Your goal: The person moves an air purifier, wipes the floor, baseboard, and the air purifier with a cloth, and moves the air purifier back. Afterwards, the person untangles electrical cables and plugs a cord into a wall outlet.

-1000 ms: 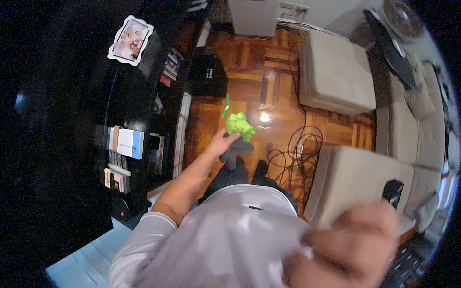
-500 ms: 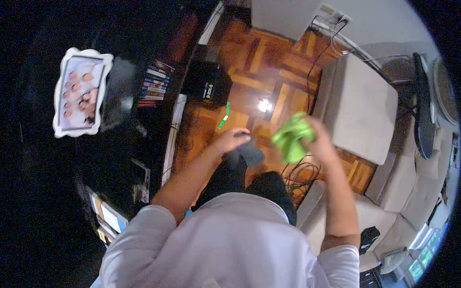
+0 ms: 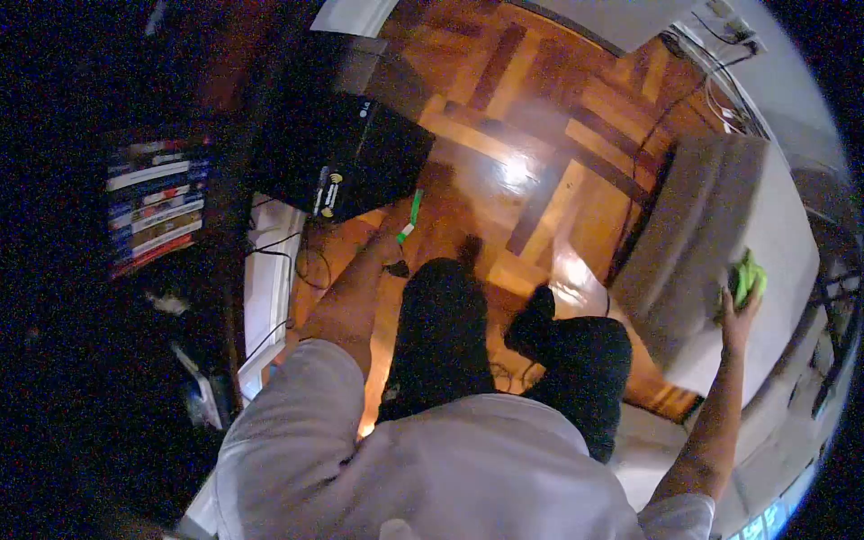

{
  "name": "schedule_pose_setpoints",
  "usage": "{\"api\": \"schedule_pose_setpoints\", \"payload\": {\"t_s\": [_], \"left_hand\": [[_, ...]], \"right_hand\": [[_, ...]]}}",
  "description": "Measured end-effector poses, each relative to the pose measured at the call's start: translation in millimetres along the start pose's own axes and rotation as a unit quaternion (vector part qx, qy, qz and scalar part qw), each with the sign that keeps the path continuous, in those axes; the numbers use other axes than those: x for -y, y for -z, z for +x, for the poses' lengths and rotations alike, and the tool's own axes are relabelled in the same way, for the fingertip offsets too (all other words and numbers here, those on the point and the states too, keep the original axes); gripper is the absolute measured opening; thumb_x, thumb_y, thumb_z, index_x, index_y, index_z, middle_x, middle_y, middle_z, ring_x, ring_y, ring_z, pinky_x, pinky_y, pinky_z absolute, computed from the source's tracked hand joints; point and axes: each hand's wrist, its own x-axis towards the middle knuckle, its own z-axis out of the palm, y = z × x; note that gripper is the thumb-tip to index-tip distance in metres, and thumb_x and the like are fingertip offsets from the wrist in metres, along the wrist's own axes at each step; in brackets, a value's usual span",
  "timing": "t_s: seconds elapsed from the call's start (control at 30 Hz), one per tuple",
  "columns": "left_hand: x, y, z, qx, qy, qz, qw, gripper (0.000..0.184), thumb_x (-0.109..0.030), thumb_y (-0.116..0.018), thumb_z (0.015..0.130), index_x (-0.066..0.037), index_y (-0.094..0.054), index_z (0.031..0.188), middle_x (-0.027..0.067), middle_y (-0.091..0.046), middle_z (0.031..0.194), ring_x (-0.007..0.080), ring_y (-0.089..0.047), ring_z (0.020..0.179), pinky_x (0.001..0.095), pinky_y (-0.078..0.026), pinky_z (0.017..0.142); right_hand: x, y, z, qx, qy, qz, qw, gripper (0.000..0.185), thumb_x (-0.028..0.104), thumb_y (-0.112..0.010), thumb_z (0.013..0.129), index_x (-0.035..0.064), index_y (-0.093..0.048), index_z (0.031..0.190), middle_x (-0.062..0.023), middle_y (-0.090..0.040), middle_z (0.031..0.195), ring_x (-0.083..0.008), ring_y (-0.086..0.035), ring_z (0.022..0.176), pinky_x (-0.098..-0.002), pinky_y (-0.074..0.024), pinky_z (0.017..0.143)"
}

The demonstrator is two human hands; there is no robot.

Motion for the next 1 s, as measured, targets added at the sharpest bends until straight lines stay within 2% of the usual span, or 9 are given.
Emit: {"api": "schedule_pose_setpoints", "payload": {"t_s": [0.1,0.23,0.37,0.43,0.53,0.63,0.7,0.8,1.0], "left_hand": [[-47,48,-5,0.214,0.022,0.072,0.974,0.047,-0.021,-0.051,0.076,-0.014,-0.044,0.122,0.02,-0.05,0.116,0.0336,-0.044,0.112,0.0457,-0.033,0.095],[-4,-52,55,0.114,0.057,-0.099,0.987,0.041,-0.022,-0.054,0.075,-0.013,-0.048,0.115,0.0173,-0.052,0.109,0.0311,-0.048,0.103,0.044,-0.037,0.087],[35,-124,94,-0.041,0.047,-0.422,0.904,0.036,-0.023,-0.056,0.075,-0.012,-0.053,0.108,0.0146,-0.054,0.103,0.0285,-0.051,0.095,0.0423,-0.04,0.079],[28,-97,85,-0.004,0.081,-0.421,0.903,0.027,-0.025,-0.053,0.079,-0.007,-0.057,0.099,0.0097,-0.056,0.092,0.0248,-0.055,0.081,0.0403,-0.046,0.065],[0,-24,5,-0.028,0.007,-0.018,0.999,0.064,-0.025,-0.07,0.061,-0.008,-0.045,0.118,0.0178,-0.045,0.119,0.0296,-0.045,0.11,0.0373,-0.04,0.089],[0,46,-79,-0.034,0.029,-0.221,0.974,0.054,-0.015,-0.062,0.069,-0.007,-0.045,0.119,0.0136,-0.045,0.115,0.0289,-0.044,0.111,0.0346,-0.038,0.091],[2,89,-125,-0.118,-0.245,-0.183,0.945,0.061,-0.007,-0.067,0.062,-0.007,-0.044,0.119,0.0131,-0.041,0.119,0.0277,-0.041,0.113,0.032,-0.036,0.092],[-38,165,-202,-0.117,-0.376,-0.211,0.895,0.063,-0.001,-0.062,0.064,-0.007,-0.04,0.123,0.0115,-0.036,0.122,0.0271,-0.038,0.114,0.0297,-0.033,0.094],[-154,263,-237,-0.111,-0.563,-0.136,0.808,0.066,-0.001,-0.059,0.064,-0.006,-0.037,0.126,0.0133,-0.034,0.124,0.0277,-0.038,0.114,0.0314,-0.033,0.094]], "right_hand": [[4,-35,-5,-0.116,0.044,-0.132,0.984,0.063,0.035,-0.061,0.077,0.0158,-0.034,0.131,-0.0194,-0.035,0.13,-0.0353,-0.036,0.118,-0.0399,-0.0317,0.096],[7,-40,-6,-0.209,0.05,-0.025,0.976,0.059,0.037,-0.061,0.077,0.0125,-0.04,0.127,-0.021,-0.041,0.124,-0.0351,-0.043,0.111,-0.0394,-0.0361,0.092],[18,-41,-9,-0.249,0.076,-0.083,0.962,0.056,0.037,-0.06,0.078,0.0118,-0.043,0.125,-0.022,-0.043,0.122,-0.0366,-0.044,0.109,-0.0394,-0.0372,0.091],[9,-42,-11,-0.272,0.093,-0.092,0.953,0.056,0.038,-0.06,0.078,0.0121,-0.043,0.125,-0.022,-0.041,0.124,-0.0369,-0.044,0.11,-0.0395,-0.0373,0.091],[9,-43,-16,-0.303,0.089,-0.145,0.938,0.056,0.039,-0.059,0.078,0.0136,-0.043,0.125,-0.0221,-0.037,0.127,-0.037,-0.042,0.112,-0.0405,-0.0372,0.091],[44,-21,-31,-0.351,0.032,-0.228,0.907,0.056,0.036,-0.06,0.078,0.0135,-0.041,0.126,-0.0208,-0.034,0.13,-0.0353,-0.039,0.115,-0.0409,-0.0358,0.093],[89,-6,-35,-0.398,-0.001,-0.251,0.883,0.056,0.032,-0.06,0.079,0.0122,-0.04,0.126,-0.0195,-0.033,0.132,-0.0337,-0.038,0.116,-0.0404,-0.0348,0.094],[148,-12,-43,-0.267,0.236,0.267,0.895,0.052,0.012,-0.059,0.079,0.0021,-0.037,0.125,-0.0143,-0.034,0.132,-0.0258,-0.036,0.12,-0.0366,-0.0312,0.096],[351,29,-82,-0.032,0.652,0.229,0.722,0.066,0.034,-0.072,0.061,0.0177,-0.047,0.12,-0.0185,-0.031,0.132,-0.037,-0.035,0.118,-0.045,-0.0292,0.095]]}}
